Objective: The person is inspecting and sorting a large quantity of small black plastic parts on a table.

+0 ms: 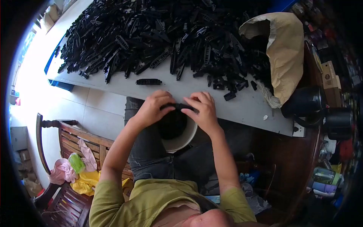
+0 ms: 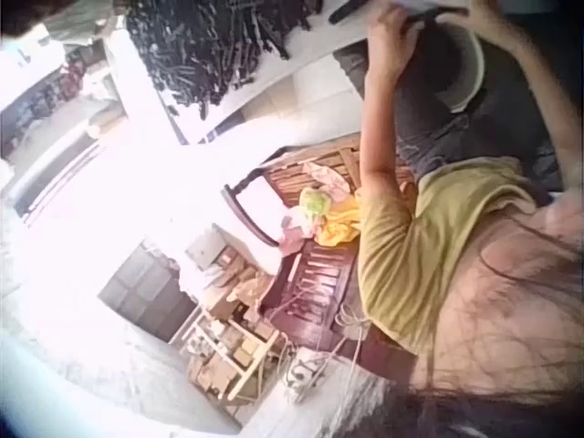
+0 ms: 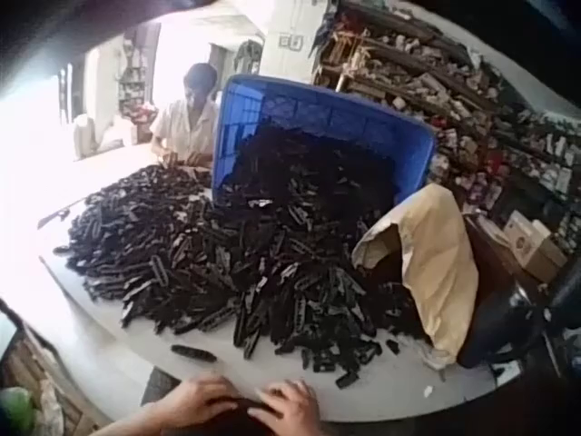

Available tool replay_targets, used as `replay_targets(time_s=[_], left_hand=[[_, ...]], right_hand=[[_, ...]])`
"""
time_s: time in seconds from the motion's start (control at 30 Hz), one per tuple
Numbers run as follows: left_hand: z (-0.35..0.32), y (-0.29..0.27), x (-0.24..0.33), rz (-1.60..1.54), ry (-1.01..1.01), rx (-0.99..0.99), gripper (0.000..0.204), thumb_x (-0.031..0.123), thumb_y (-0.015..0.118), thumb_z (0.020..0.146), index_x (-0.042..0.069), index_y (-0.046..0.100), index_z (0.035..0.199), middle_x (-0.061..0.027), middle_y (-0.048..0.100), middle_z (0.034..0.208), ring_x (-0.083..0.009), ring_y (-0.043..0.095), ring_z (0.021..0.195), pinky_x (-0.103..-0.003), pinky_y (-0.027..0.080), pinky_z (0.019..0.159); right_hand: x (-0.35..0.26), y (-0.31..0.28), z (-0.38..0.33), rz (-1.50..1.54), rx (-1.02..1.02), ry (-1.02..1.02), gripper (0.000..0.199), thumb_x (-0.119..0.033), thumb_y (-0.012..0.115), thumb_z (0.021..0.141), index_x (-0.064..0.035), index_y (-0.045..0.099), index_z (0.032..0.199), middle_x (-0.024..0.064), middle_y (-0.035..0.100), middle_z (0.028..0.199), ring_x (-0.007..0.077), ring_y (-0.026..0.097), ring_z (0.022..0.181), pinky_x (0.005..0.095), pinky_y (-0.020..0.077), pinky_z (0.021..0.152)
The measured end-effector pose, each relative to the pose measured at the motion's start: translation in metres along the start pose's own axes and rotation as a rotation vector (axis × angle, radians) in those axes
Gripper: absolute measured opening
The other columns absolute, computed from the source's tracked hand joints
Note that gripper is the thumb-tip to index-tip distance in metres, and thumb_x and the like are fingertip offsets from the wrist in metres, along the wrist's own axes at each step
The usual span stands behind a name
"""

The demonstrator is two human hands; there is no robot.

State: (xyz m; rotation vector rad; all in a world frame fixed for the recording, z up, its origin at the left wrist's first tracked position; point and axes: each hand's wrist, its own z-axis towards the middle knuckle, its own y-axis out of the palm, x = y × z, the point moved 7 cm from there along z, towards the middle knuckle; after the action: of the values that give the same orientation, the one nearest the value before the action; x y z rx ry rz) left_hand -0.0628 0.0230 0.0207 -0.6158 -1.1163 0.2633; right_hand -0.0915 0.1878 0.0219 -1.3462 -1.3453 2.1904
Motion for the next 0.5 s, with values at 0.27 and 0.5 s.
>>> replay_targets(time_s=[0.27,0.5], left_hand=[[-0.013,-0.062,0.003,0.491,-0.156,0.346,0.036,0.003,0.070,0.075,0.006,0.063,0.110,-0.0121,0.060,0.111,-0.0325,0.056,0.102,-0.040,0.047,0.088],[0.012,-0.043,-0.014,0.430,-0.176,0.125,0.031,0.004,0.071,0.073,0.004,0.060,0.102,-0.0119,0.059,0.100,-0.0322,0.055,0.099,-0.039,0.045,0.087]], right_hand=[[0.043,-0.058,-0.019,-0.525,0.474,0.046,0.021,0.000,0.059,0.083,-0.0023,0.065,0.103,0.0109,0.060,0.108,0.0297,0.059,0.092,0.0402,0.0495,0.078],[0.027,-0.047,-0.006,-0.458,0.393,0.000,0.014,-0.002,0.061,0.083,-0.0029,0.061,0.097,0.0100,0.060,0.107,0.0283,0.059,0.093,0.0395,0.0500,0.078]])
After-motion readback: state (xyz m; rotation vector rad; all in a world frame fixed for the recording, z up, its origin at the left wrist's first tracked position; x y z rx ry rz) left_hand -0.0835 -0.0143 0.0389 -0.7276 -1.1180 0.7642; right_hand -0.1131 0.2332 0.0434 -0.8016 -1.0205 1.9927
